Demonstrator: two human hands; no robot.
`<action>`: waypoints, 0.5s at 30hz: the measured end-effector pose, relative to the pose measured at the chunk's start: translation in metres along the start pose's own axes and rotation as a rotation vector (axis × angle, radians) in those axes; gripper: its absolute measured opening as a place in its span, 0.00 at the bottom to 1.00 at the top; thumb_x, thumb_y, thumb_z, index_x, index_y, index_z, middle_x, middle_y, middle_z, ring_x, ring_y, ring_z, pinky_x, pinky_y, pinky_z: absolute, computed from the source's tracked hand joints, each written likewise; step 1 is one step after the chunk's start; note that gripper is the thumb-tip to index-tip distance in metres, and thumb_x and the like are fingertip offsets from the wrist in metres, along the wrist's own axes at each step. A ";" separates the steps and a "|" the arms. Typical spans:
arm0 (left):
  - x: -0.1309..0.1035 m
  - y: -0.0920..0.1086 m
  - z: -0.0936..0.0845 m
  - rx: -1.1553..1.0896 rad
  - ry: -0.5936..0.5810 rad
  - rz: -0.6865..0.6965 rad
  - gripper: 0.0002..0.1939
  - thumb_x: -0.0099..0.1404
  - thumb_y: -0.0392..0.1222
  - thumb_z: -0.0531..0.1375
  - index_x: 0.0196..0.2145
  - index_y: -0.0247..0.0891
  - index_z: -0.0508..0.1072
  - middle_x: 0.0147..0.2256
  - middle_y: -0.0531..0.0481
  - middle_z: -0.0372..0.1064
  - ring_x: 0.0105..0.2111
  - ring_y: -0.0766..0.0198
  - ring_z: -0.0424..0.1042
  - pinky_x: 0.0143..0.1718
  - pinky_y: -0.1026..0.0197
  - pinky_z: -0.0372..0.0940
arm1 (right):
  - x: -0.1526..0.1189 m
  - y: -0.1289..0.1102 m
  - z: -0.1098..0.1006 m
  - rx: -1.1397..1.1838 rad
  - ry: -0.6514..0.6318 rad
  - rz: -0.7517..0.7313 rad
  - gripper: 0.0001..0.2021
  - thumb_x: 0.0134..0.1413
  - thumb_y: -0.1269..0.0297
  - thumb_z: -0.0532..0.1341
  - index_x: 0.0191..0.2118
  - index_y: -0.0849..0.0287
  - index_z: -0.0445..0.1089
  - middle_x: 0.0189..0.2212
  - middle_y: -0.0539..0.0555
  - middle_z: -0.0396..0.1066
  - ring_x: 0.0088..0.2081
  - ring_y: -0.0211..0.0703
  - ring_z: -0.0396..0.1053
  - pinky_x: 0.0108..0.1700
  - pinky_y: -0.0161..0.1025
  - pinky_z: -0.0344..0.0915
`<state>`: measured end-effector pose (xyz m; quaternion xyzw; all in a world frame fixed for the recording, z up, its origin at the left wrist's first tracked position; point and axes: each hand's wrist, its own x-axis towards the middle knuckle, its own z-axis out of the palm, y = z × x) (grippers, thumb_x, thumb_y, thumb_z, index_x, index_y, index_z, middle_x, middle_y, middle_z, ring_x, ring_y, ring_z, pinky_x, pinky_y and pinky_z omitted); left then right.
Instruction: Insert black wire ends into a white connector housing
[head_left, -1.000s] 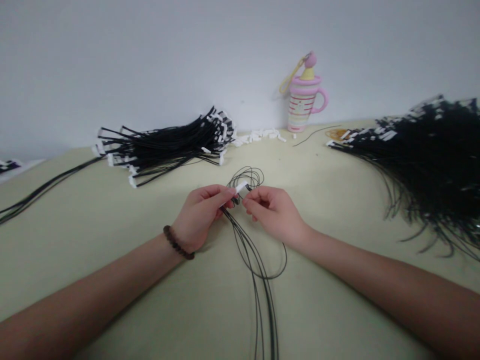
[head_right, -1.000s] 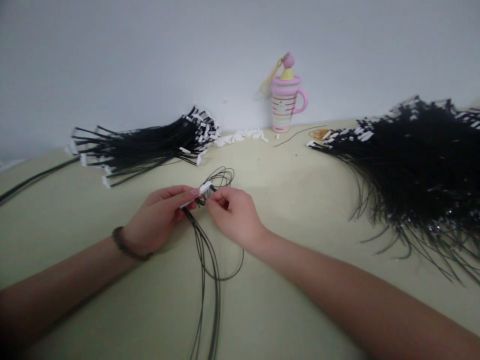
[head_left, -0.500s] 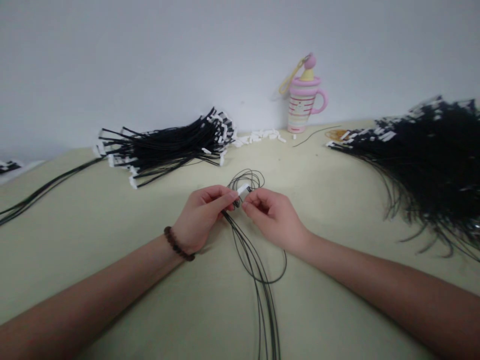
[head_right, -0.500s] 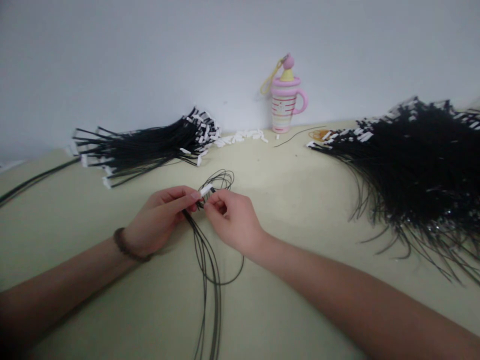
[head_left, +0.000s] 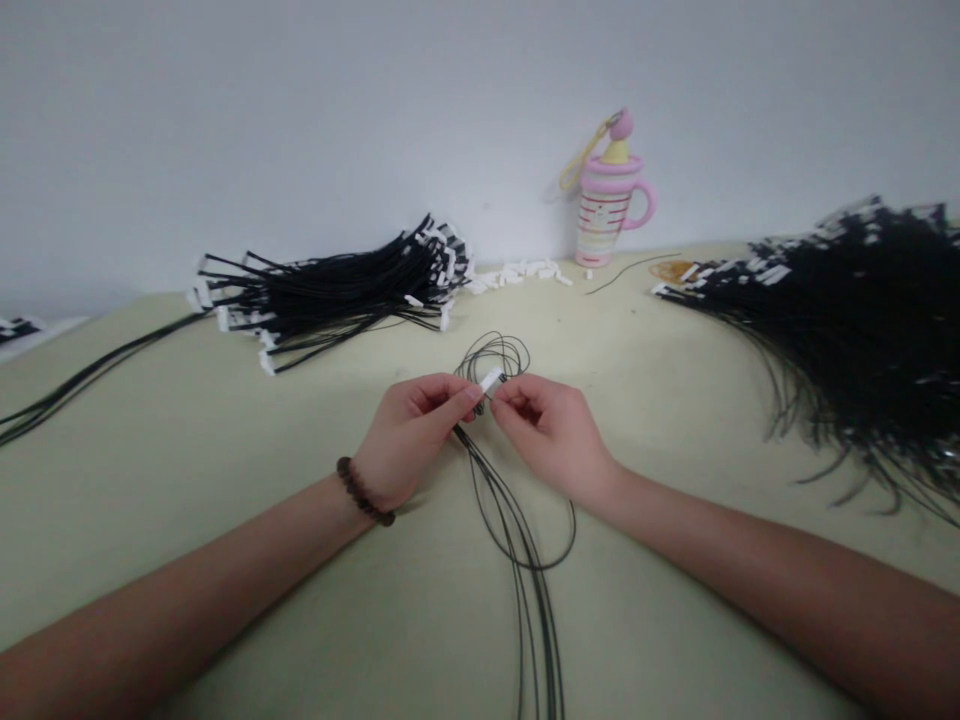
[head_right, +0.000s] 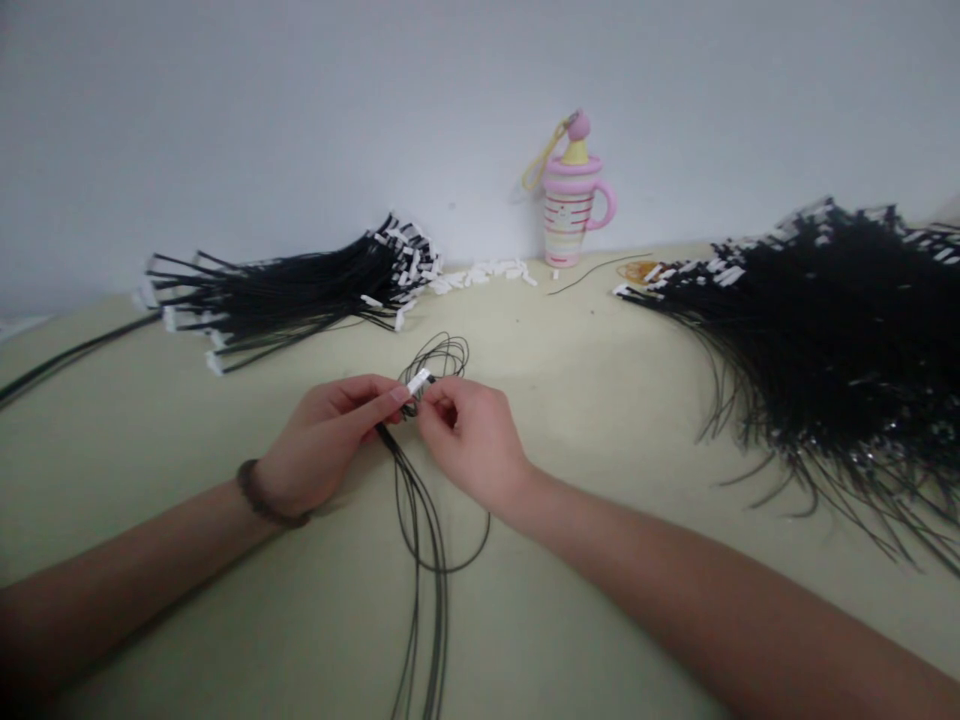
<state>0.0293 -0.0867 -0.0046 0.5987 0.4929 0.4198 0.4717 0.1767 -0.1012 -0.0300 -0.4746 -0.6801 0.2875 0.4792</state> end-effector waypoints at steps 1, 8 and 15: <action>0.000 0.000 -0.001 -0.001 -0.011 0.006 0.07 0.55 0.42 0.61 0.25 0.34 0.73 0.23 0.53 0.65 0.25 0.70 0.61 0.28 0.67 0.55 | 0.000 0.000 0.000 0.001 -0.001 0.001 0.06 0.51 0.69 0.55 0.29 0.62 0.69 0.24 0.50 0.69 0.25 0.33 0.63 0.27 0.31 0.56; -0.001 -0.001 -0.002 -0.020 -0.038 0.007 0.07 0.54 0.41 0.62 0.26 0.34 0.74 0.24 0.53 0.67 0.27 0.69 0.62 0.30 0.67 0.56 | -0.002 -0.001 -0.002 -0.029 -0.004 -0.036 0.06 0.52 0.70 0.55 0.30 0.62 0.68 0.24 0.50 0.68 0.25 0.34 0.63 0.27 0.31 0.57; 0.007 -0.004 -0.002 -0.076 -0.005 -0.012 0.08 0.53 0.42 0.63 0.26 0.34 0.75 0.23 0.53 0.66 0.25 0.71 0.61 0.27 0.68 0.55 | 0.000 0.003 0.000 0.028 0.030 -0.069 0.07 0.53 0.68 0.55 0.33 0.62 0.70 0.27 0.51 0.71 0.28 0.35 0.66 0.31 0.32 0.61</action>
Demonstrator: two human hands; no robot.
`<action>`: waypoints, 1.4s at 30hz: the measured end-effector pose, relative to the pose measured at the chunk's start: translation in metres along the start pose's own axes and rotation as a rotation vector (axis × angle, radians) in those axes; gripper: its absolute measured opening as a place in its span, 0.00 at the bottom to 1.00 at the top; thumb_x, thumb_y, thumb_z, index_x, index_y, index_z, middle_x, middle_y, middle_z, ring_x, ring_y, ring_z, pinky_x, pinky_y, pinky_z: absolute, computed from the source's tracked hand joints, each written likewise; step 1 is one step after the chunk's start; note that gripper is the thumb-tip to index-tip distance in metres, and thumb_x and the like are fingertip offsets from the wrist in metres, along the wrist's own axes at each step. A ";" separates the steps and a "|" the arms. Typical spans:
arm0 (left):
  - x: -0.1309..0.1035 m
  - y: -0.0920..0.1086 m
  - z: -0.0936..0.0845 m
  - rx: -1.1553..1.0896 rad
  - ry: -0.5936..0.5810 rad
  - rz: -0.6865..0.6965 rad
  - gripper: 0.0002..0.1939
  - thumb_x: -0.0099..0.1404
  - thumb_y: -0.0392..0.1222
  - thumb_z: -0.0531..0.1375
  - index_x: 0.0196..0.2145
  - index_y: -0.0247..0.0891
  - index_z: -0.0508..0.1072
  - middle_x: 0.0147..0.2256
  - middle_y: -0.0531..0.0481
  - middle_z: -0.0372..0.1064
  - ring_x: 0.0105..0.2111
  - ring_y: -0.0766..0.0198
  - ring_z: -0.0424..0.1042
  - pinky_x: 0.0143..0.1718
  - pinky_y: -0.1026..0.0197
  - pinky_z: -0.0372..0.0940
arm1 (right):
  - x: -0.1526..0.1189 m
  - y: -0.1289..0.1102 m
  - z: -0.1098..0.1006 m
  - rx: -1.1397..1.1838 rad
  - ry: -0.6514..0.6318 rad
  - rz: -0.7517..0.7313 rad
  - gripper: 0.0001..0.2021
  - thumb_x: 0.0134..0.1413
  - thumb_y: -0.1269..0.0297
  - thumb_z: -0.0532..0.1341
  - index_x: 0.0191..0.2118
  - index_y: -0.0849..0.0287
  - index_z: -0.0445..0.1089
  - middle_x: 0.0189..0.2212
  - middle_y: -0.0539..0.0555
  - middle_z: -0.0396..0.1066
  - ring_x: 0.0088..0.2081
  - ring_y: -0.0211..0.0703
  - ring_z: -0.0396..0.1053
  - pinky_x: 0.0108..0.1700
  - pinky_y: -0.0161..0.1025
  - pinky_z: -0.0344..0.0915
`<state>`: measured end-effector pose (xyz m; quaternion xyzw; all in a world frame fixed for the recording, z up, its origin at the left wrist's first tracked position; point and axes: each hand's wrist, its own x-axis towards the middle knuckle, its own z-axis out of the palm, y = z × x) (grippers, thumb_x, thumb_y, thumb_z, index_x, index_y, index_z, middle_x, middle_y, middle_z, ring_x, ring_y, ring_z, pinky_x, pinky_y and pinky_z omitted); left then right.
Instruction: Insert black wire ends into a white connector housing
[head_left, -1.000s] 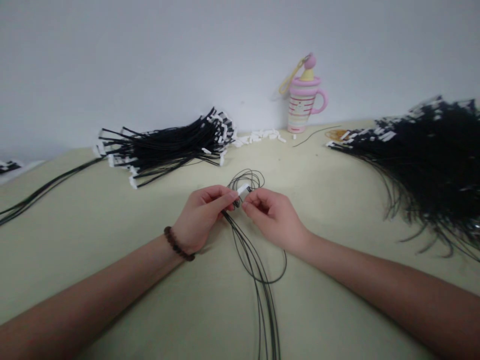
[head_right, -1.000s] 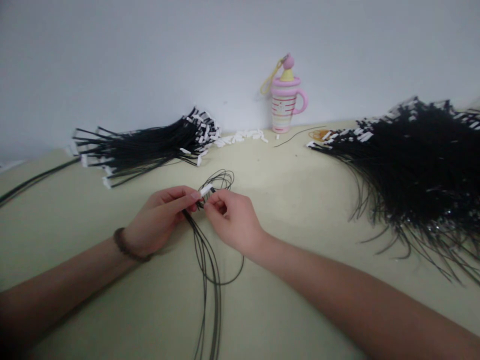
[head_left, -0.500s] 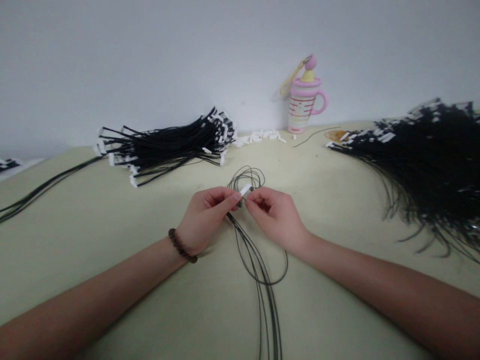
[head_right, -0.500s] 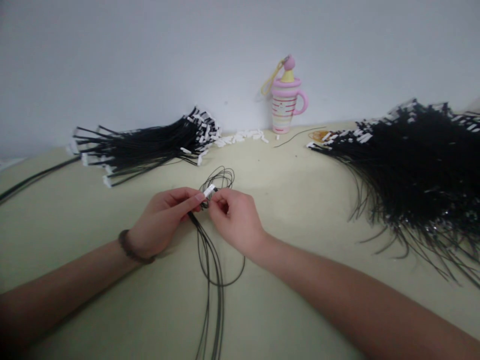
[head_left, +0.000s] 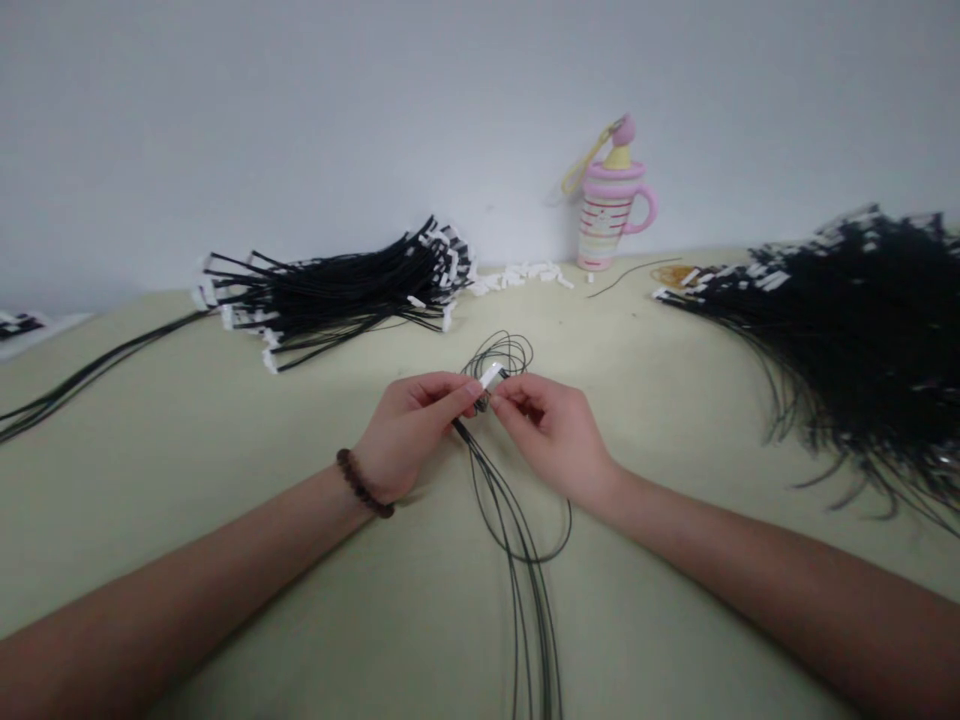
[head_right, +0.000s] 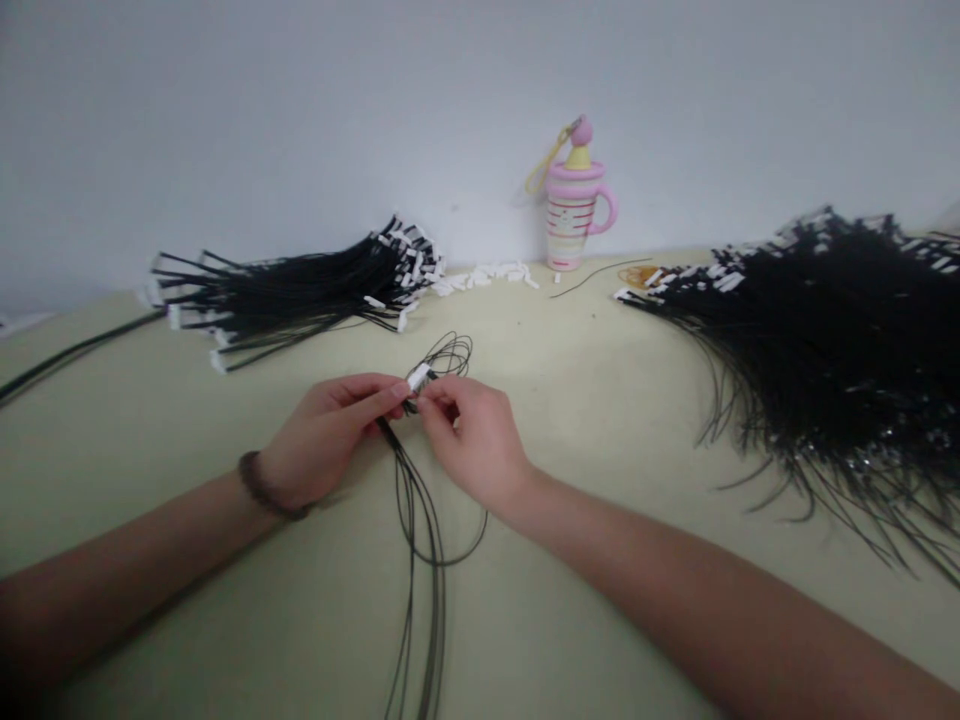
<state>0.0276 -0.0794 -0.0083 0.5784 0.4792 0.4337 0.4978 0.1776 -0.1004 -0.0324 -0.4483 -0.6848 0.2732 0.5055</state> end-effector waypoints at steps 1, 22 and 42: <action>0.002 0.001 -0.001 -0.029 0.009 -0.013 0.08 0.53 0.42 0.63 0.25 0.34 0.75 0.22 0.53 0.66 0.24 0.71 0.61 0.26 0.68 0.55 | 0.001 0.002 -0.001 0.014 -0.005 0.009 0.07 0.53 0.68 0.56 0.33 0.62 0.71 0.27 0.51 0.71 0.28 0.36 0.67 0.31 0.32 0.61; 0.003 0.022 -0.017 0.438 -0.503 0.058 0.09 0.55 0.44 0.60 0.25 0.35 0.74 0.20 0.53 0.64 0.21 0.69 0.59 0.22 0.67 0.52 | 0.049 0.040 -0.057 0.378 0.222 0.294 0.12 0.44 0.72 0.56 0.37 0.60 0.68 0.31 0.53 0.70 0.33 0.36 0.68 0.30 0.32 0.61; 0.010 0.008 -0.007 0.192 -0.107 -0.135 0.10 0.52 0.44 0.62 0.24 0.33 0.74 0.21 0.51 0.67 0.22 0.71 0.59 0.21 0.67 0.50 | 0.003 -0.005 0.001 -0.062 -0.423 0.158 0.05 0.47 0.72 0.55 0.27 0.62 0.68 0.23 0.50 0.69 0.23 0.31 0.61 0.25 0.30 0.51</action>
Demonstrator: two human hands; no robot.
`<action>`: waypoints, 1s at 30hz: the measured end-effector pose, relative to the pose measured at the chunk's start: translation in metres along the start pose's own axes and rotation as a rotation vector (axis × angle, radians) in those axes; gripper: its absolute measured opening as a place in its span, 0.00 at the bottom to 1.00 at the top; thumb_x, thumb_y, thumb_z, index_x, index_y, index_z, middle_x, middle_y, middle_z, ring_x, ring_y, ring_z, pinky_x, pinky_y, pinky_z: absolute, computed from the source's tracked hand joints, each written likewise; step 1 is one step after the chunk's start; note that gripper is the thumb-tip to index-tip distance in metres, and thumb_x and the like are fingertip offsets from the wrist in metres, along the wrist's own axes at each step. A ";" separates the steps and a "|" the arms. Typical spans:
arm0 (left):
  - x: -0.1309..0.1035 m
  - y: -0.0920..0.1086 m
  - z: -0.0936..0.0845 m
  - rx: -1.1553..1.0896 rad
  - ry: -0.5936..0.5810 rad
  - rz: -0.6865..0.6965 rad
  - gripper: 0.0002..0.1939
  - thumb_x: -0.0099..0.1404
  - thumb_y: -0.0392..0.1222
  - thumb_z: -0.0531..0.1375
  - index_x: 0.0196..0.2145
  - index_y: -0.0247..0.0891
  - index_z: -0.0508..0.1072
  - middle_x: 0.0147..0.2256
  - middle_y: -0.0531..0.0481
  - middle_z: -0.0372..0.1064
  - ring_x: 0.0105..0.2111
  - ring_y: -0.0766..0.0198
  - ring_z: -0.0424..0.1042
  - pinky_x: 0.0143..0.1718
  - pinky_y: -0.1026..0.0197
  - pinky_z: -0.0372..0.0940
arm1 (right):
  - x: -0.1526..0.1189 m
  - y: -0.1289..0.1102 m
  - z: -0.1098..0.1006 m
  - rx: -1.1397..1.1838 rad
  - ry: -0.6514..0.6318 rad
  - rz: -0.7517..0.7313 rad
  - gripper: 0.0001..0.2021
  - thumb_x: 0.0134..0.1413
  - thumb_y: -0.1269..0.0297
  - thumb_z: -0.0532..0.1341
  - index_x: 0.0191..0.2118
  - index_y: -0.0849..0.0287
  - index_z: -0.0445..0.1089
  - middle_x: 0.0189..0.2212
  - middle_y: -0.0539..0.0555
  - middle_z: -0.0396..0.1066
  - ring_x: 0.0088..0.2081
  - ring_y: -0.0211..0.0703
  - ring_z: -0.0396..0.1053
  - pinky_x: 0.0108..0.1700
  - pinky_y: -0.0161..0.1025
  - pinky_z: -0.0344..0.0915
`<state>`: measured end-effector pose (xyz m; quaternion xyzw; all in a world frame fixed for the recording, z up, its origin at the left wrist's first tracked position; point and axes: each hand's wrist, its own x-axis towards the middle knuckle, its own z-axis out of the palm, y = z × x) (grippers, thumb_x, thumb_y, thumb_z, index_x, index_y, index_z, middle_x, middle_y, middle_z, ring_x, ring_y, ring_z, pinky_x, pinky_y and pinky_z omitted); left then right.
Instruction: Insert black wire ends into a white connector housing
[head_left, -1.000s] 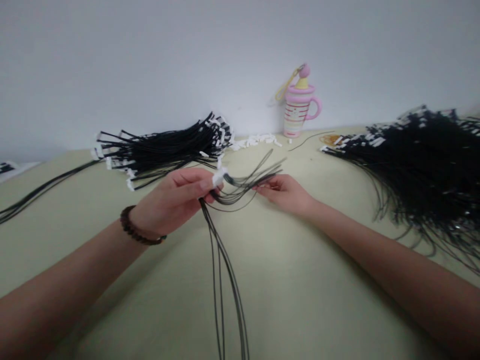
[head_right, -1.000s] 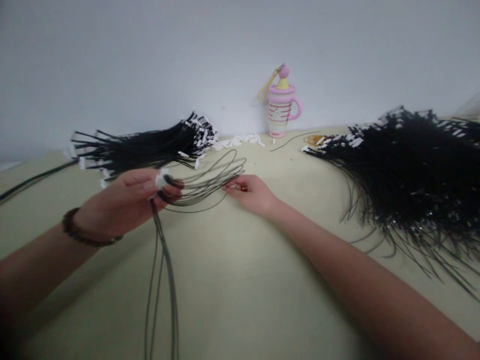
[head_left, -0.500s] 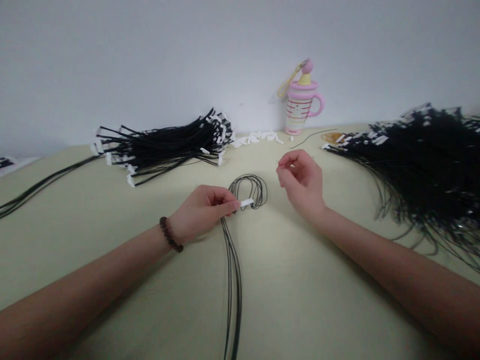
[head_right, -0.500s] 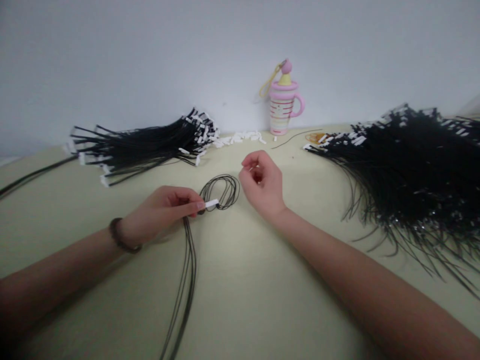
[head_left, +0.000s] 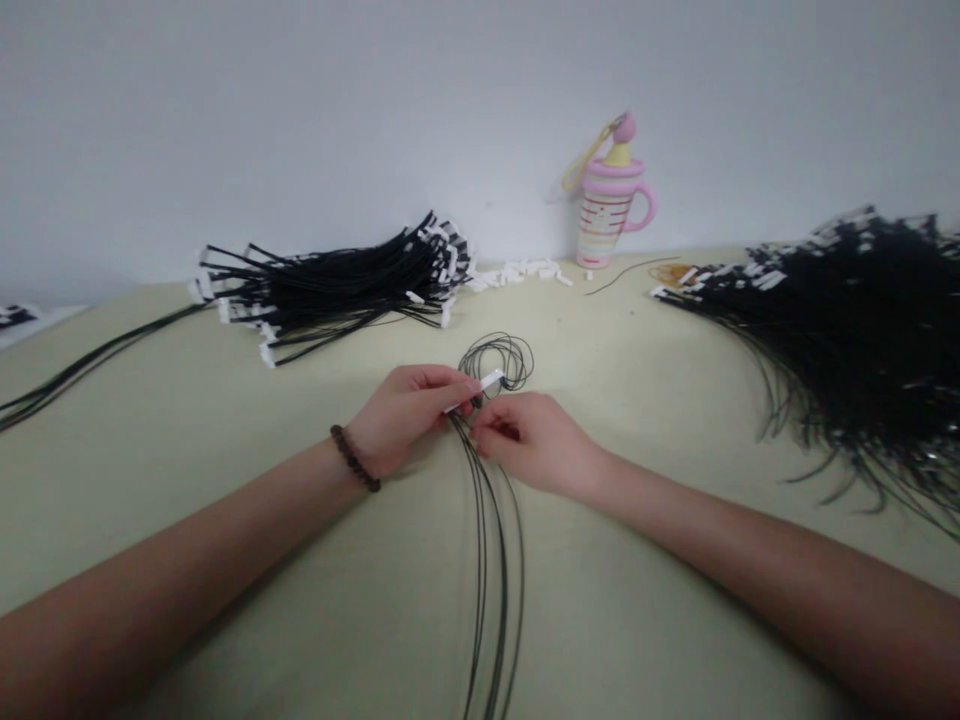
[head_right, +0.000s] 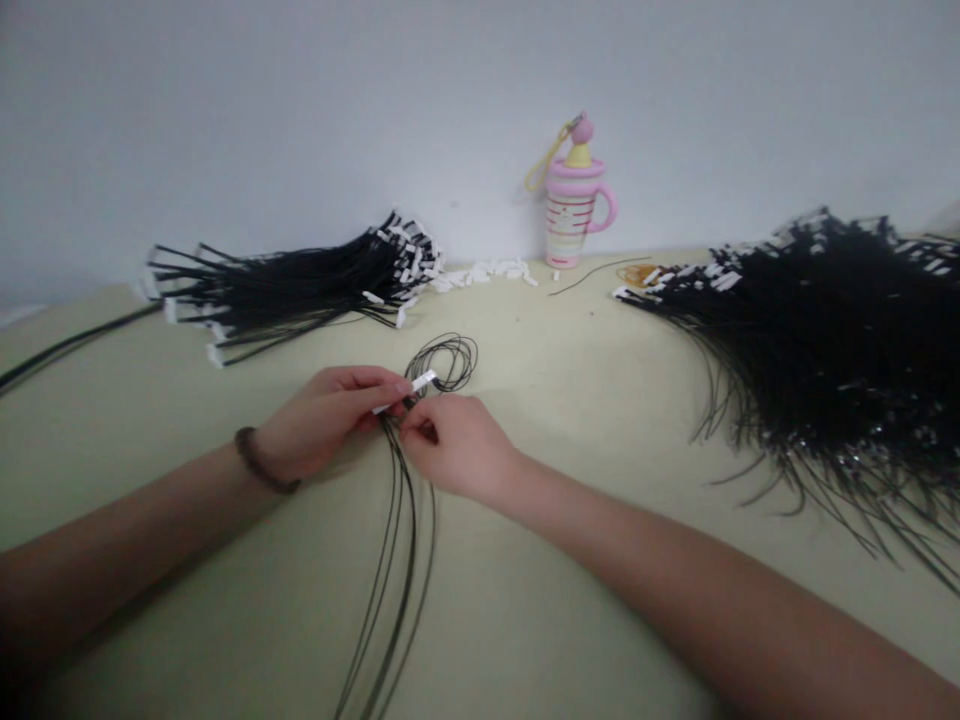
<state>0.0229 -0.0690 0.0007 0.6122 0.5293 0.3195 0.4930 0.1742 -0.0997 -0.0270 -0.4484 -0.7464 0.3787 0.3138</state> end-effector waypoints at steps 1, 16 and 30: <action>0.000 0.000 -0.001 0.008 0.006 -0.009 0.10 0.52 0.44 0.62 0.24 0.33 0.74 0.21 0.51 0.66 0.21 0.71 0.58 0.20 0.67 0.49 | 0.001 -0.001 -0.002 0.075 -0.016 0.047 0.05 0.45 0.73 0.55 0.29 0.62 0.68 0.23 0.50 0.69 0.23 0.31 0.61 0.24 0.29 0.52; 0.007 -0.003 -0.008 -0.131 0.071 -0.099 0.09 0.48 0.44 0.64 0.22 0.35 0.74 0.23 0.51 0.65 0.20 0.71 0.58 0.17 0.68 0.49 | 0.023 0.043 -0.138 0.838 0.613 0.137 0.10 0.57 0.69 0.50 0.27 0.60 0.65 0.27 0.49 0.68 0.20 0.27 0.57 0.21 0.29 0.53; 0.004 0.000 -0.005 -0.173 0.122 -0.131 0.08 0.48 0.43 0.65 0.21 0.36 0.73 0.22 0.52 0.63 0.20 0.71 0.58 0.18 0.68 0.50 | 0.019 0.031 -0.064 0.232 0.647 -0.048 0.06 0.47 0.65 0.61 0.29 0.63 0.70 0.22 0.51 0.68 0.19 0.30 0.58 0.21 0.30 0.55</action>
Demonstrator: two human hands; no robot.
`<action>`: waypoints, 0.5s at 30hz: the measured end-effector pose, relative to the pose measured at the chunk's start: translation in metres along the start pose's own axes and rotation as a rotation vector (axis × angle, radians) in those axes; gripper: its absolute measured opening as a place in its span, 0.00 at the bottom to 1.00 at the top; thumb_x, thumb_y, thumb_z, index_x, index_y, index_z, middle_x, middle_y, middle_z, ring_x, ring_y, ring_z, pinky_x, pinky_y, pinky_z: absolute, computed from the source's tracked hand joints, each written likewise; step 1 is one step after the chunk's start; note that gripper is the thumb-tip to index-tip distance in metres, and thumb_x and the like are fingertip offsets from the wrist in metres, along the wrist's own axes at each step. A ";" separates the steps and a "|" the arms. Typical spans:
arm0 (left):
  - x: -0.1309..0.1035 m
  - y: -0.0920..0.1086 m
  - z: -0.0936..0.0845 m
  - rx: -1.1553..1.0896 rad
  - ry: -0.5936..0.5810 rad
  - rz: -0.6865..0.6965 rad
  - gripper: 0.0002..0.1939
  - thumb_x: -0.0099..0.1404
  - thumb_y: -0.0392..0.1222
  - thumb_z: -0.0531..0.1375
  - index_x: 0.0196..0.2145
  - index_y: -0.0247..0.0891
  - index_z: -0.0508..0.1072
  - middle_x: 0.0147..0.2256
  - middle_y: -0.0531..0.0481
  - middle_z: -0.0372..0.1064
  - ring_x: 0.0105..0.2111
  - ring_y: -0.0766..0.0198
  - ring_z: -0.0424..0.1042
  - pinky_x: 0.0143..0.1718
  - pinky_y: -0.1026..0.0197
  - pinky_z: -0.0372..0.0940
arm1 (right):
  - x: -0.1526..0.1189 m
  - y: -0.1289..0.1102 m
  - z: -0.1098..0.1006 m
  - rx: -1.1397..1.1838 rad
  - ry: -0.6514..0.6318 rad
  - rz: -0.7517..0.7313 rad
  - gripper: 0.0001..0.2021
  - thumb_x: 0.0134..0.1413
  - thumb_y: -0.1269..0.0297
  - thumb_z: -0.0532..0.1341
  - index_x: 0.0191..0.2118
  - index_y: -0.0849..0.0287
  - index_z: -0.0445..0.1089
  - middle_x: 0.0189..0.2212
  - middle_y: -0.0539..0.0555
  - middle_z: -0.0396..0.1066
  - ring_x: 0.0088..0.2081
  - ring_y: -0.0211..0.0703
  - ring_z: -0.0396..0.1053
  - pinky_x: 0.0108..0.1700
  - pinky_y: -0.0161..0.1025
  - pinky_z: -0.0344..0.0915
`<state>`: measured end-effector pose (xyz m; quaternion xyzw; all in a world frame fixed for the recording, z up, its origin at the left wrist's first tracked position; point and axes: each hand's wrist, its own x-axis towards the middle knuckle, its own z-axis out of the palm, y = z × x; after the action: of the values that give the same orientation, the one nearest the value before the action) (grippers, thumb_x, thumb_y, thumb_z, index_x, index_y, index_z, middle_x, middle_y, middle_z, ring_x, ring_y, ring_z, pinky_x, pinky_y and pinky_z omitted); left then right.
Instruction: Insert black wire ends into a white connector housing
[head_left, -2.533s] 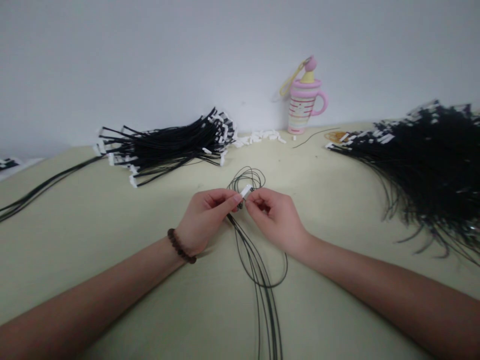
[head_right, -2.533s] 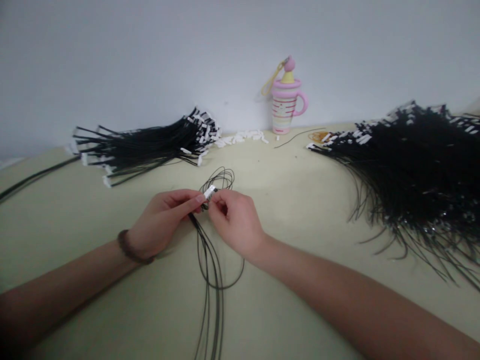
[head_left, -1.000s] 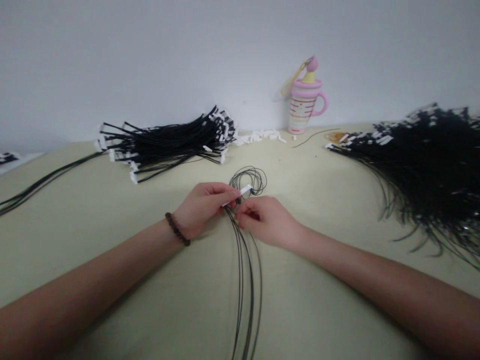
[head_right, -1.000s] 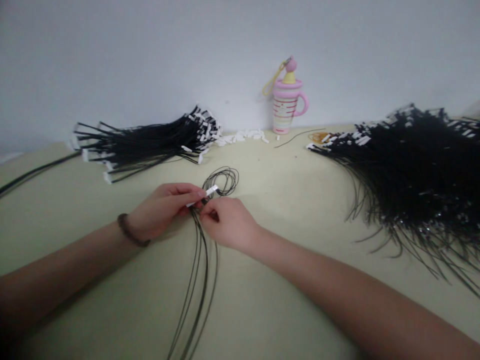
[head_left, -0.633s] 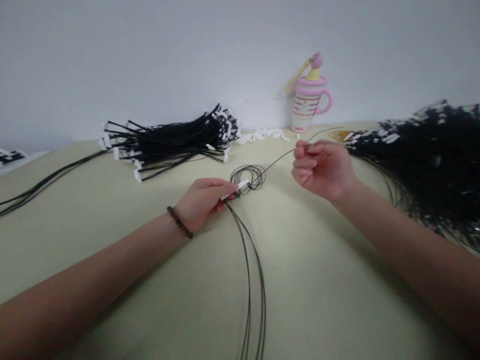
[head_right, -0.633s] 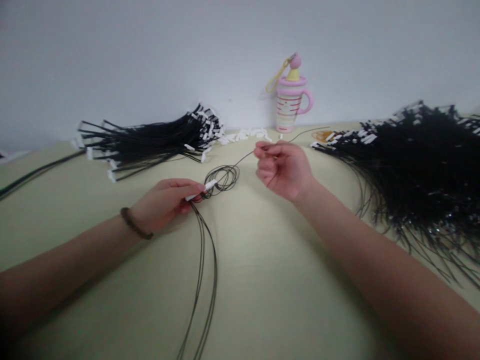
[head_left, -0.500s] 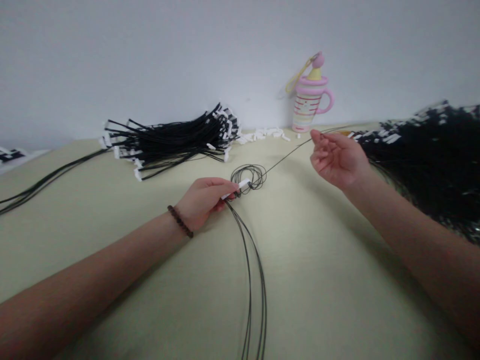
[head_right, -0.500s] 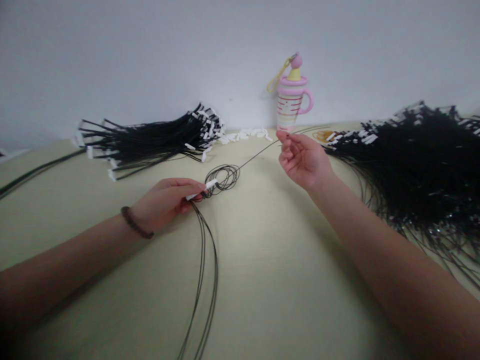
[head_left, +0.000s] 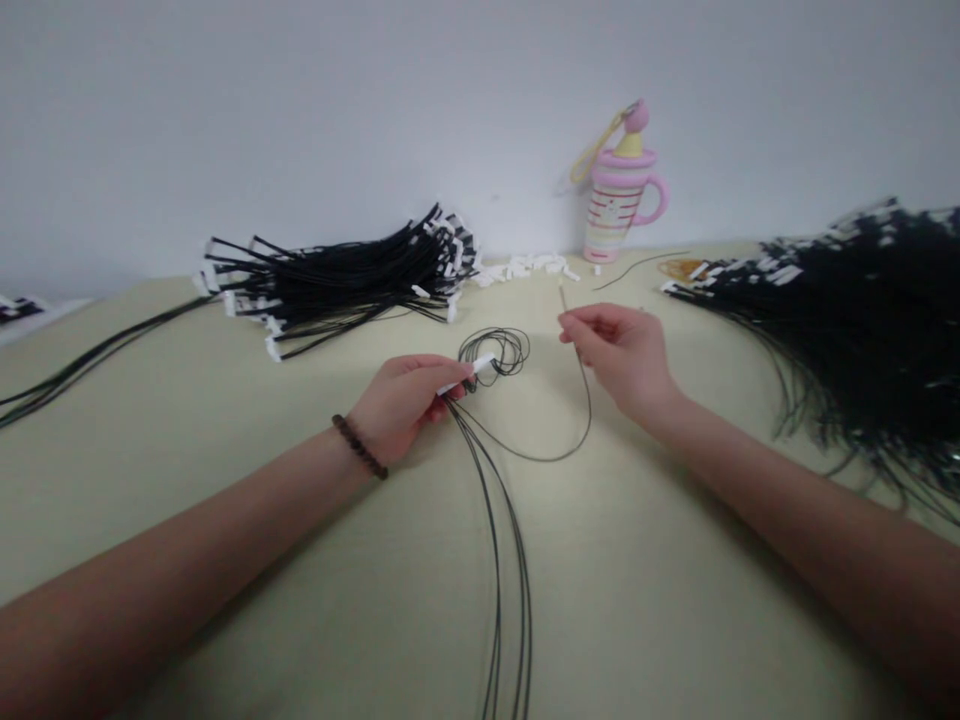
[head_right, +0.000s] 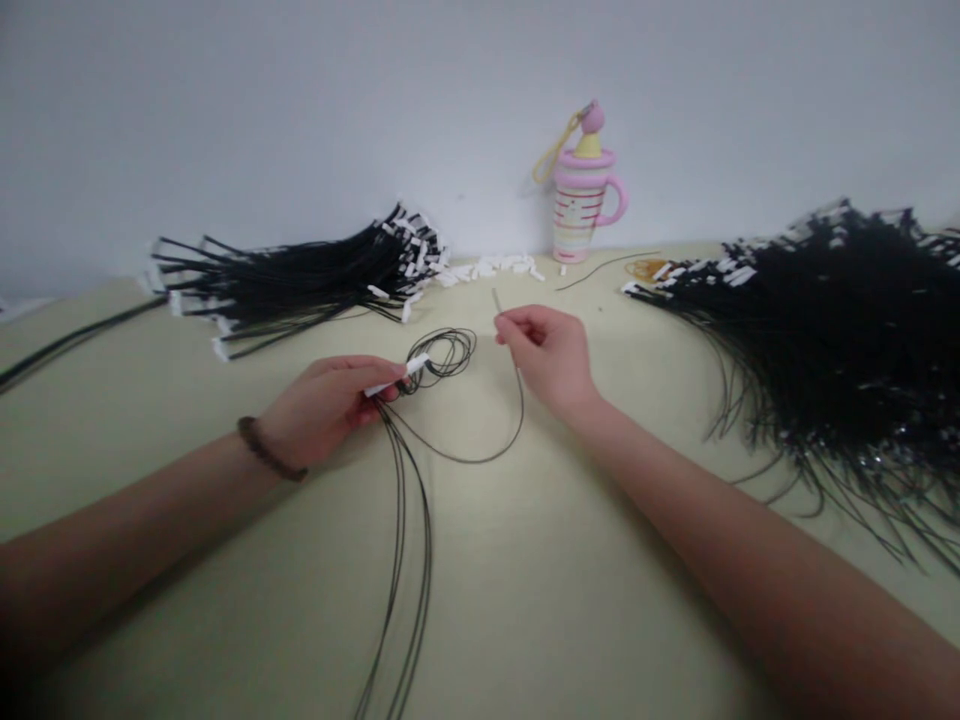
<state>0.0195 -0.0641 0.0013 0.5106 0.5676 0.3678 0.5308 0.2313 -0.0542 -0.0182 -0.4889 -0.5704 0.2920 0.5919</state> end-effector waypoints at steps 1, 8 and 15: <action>0.000 0.000 0.000 -0.006 0.000 0.006 0.08 0.48 0.44 0.65 0.21 0.36 0.73 0.22 0.52 0.63 0.20 0.71 0.58 0.18 0.68 0.51 | -0.009 -0.003 0.007 -0.053 -0.085 -0.049 0.07 0.48 0.64 0.60 0.29 0.63 0.71 0.22 0.51 0.68 0.20 0.31 0.60 0.23 0.31 0.56; 0.001 -0.001 0.001 -0.030 0.017 0.009 0.09 0.47 0.44 0.65 0.21 0.36 0.73 0.21 0.53 0.63 0.19 0.71 0.58 0.18 0.67 0.50 | -0.043 -0.010 0.027 -0.284 -0.378 -0.121 0.06 0.47 0.70 0.56 0.24 0.62 0.69 0.17 0.47 0.64 0.20 0.30 0.58 0.25 0.29 0.53; -0.002 -0.004 0.003 0.000 -0.001 0.078 0.10 0.49 0.45 0.64 0.22 0.35 0.74 0.21 0.53 0.64 0.19 0.72 0.58 0.18 0.68 0.51 | -0.042 -0.012 0.028 -0.335 -0.435 -0.141 0.07 0.47 0.70 0.56 0.21 0.62 0.67 0.16 0.46 0.61 0.20 0.29 0.55 0.25 0.28 0.52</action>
<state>0.0211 -0.0670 -0.0031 0.5324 0.5471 0.3882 0.5163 0.1947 -0.0893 -0.0268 -0.4648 -0.7568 0.2499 0.3857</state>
